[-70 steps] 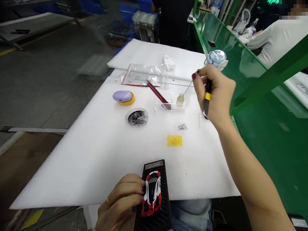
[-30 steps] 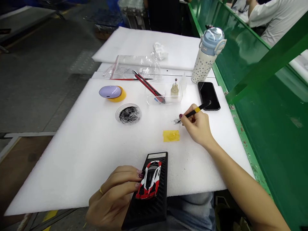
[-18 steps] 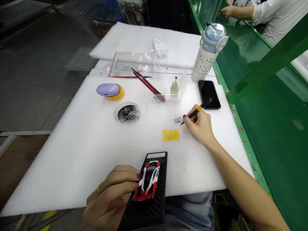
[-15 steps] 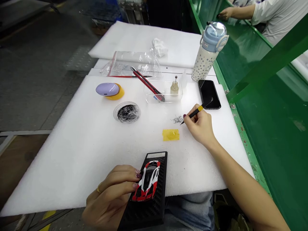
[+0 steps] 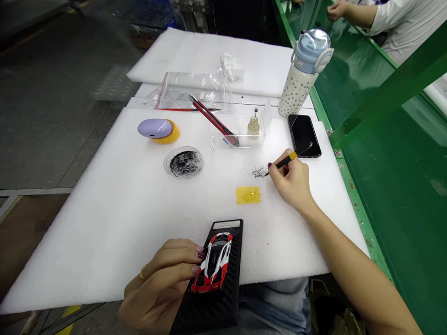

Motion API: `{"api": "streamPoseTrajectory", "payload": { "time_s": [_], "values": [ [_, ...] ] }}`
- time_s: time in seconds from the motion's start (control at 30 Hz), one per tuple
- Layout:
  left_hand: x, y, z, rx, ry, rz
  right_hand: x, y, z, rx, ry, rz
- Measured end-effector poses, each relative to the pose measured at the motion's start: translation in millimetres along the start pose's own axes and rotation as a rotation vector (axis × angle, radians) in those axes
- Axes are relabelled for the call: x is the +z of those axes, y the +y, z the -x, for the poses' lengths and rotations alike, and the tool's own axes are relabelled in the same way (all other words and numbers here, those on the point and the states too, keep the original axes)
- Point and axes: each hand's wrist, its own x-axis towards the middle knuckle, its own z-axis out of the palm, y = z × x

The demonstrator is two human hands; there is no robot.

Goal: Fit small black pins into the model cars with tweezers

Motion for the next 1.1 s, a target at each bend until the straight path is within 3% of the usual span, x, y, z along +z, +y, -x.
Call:
{"api": "streamPoseTrajectory", "payload": {
  "time_s": [0.43, 1.1],
  "values": [
    [-0.4, 0.3, 0.8, 0.005, -0.012, -0.003, -0.8, -1.3, 3.9, 0.027, -0.058, -0.061],
    [1.8, 1.9, 2.0, -0.037, 0.045, -0.062, 2.4, 3.6, -1.5, 0.054, -0.013, -0.126]
  ]
}}
